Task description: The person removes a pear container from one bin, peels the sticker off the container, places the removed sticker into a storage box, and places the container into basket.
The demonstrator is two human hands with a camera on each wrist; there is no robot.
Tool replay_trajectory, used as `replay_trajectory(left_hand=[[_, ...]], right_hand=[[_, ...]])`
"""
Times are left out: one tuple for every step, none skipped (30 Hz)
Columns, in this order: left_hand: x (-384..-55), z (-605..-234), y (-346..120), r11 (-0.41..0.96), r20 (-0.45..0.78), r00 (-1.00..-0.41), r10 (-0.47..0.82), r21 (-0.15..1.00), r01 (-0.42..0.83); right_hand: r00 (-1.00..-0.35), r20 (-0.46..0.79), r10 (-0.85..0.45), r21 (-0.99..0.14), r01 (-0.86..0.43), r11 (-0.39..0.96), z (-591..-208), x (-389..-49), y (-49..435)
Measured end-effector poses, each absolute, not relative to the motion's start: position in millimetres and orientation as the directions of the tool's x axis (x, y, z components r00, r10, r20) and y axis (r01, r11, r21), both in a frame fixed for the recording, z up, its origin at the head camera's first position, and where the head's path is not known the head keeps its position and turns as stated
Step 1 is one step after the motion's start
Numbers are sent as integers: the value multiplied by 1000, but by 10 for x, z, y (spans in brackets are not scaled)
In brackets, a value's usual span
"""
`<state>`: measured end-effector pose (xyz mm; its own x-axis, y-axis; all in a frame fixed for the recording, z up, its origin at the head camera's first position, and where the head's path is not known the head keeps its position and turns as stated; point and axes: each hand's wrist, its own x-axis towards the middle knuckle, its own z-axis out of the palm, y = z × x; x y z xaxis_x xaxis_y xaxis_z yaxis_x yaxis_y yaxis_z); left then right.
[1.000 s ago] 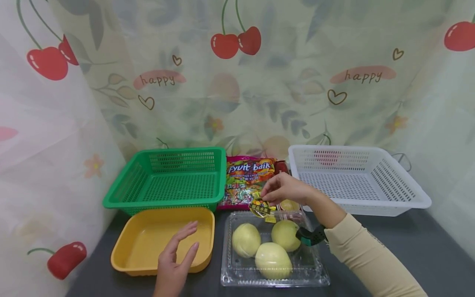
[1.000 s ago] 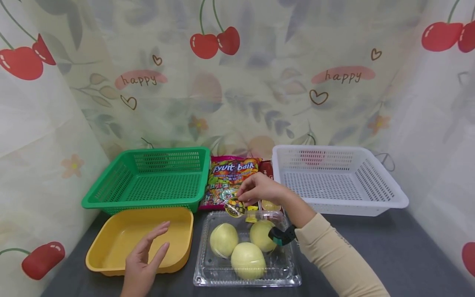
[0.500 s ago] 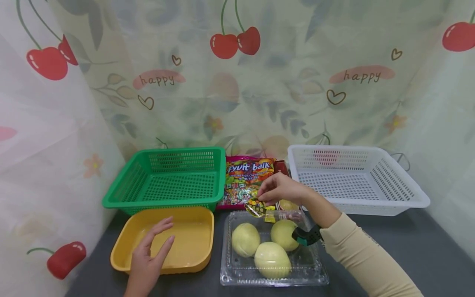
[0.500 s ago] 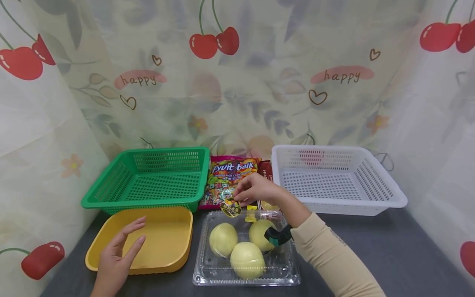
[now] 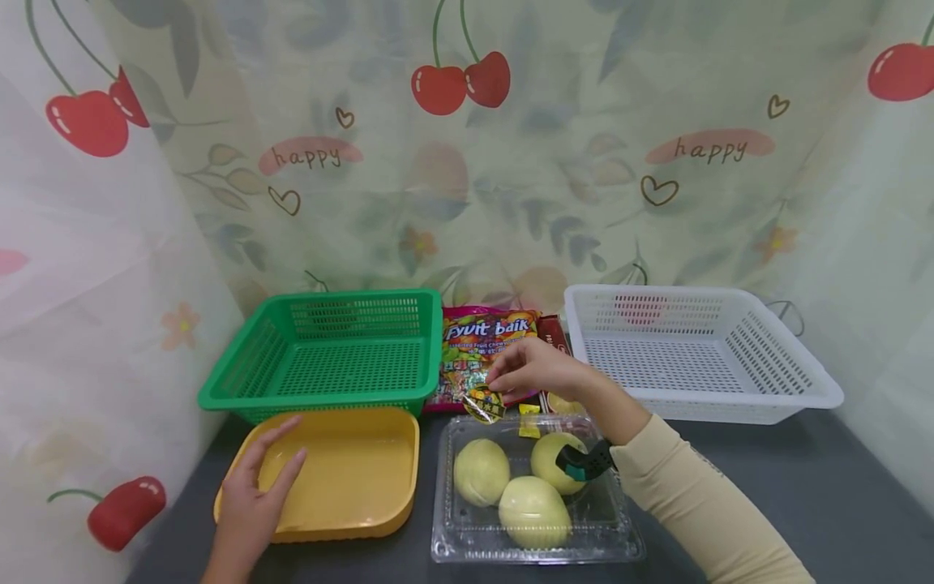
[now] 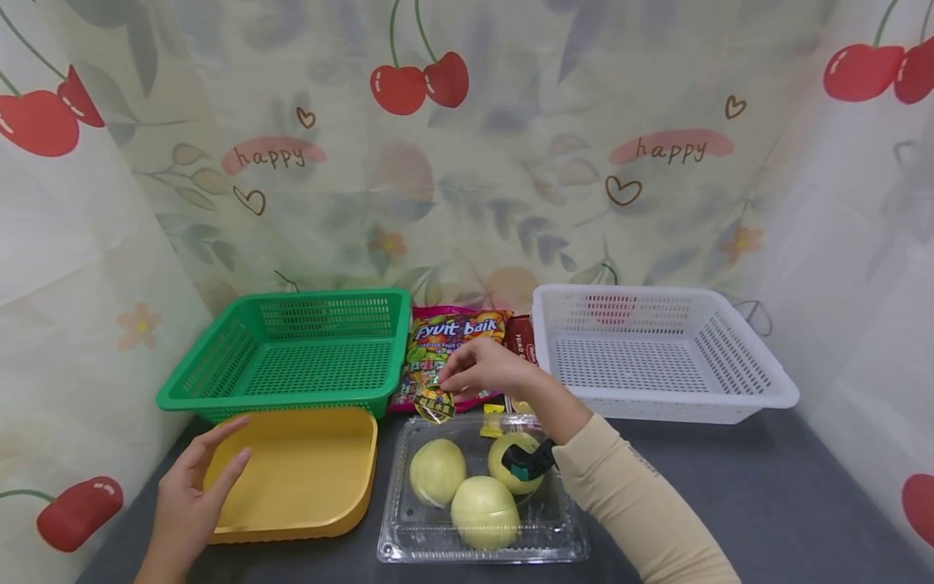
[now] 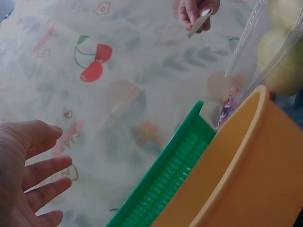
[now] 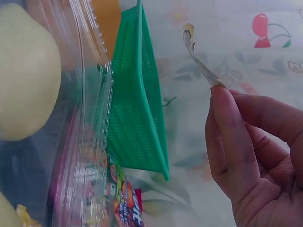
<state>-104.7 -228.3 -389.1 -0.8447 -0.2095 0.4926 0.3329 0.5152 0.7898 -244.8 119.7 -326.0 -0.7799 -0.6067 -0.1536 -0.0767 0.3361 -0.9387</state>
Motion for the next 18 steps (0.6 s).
replay_trajectory(left_hand=[[-1061,-3896,-2308,519,503,-837,-213,784,339],[-1076,-3903,-2333,528,511,-831,-220,778,339],[-1092,-3905,-2360,538,513,-828,-227,775,332],[-1105,-3909,-2388,548,506,-829,-238,775,316],[-1120,-3913,-2417,549,501,-829,-248,778,306],[-1138,-3923,-2451,547,498,-828,-257,781,300],[-1153,-3928,-2481,541,497,-825,-269,787,298],[-1168,-3933,-2511,531,495,-821,-285,795,295],[-1184,-3941,-2543,510,496,-815,-300,805,303],[-1201,-3954,-2578,490,500,-808,-312,813,313],[-1216,-3965,-2611,470,500,-803,-325,822,322],[-1228,-3978,-2646,460,499,-799,-334,827,324],[-1234,-3982,-2675,450,488,-801,-346,836,315],[-1242,-3994,-2706,444,477,-805,-352,843,305],[-1252,-4005,-2736,449,459,-814,-355,848,283],[-1260,-4016,-2769,465,437,-826,-355,849,250],[-1267,-4024,-2800,483,409,-841,-354,850,210],[-1279,-4034,-2834,500,376,-856,-356,850,166]], right_hand=[[-781,-152,-606,-938,-81,338,-3256,-2450,1182],[-782,-148,-606,-937,-85,339,-3255,-2452,1165],[-783,-144,-605,-936,-90,339,-3258,-2457,1149],[-784,-145,-603,-936,-89,340,-3257,-2461,1135],[-786,-144,-602,-935,-91,343,-3257,-2463,1120],[-786,-143,-602,-935,-93,343,-3258,-2466,1106],[-787,-141,-600,-936,-92,341,-3259,-2468,1092],[-787,-139,-601,-938,-91,335,-3260,-2468,1078],[-787,-136,-602,-939,-91,331,-3262,-2470,1066],[-786,-134,-603,-941,-90,326,-3264,-2471,1055],[-786,-132,-603,-943,-89,321,-3265,-2472,1042],[-786,-131,-605,-944,-87,317,-3267,-2474,1031],[-786,-130,-604,-946,-85,313,-3269,-2477,1019],[-787,-128,-603,-947,-83,309,-3271,-2478,1006],[-790,-128,-599,-948,-80,308,-3275,-2481,992],[-794,-128,-595,-949,-76,305,-3277,-2483,977],[-797,-123,-592,-952,-75,298,-3287,-2490,963],[-801,-121,-587,-954,-70,292,-3293,-2494,947]])
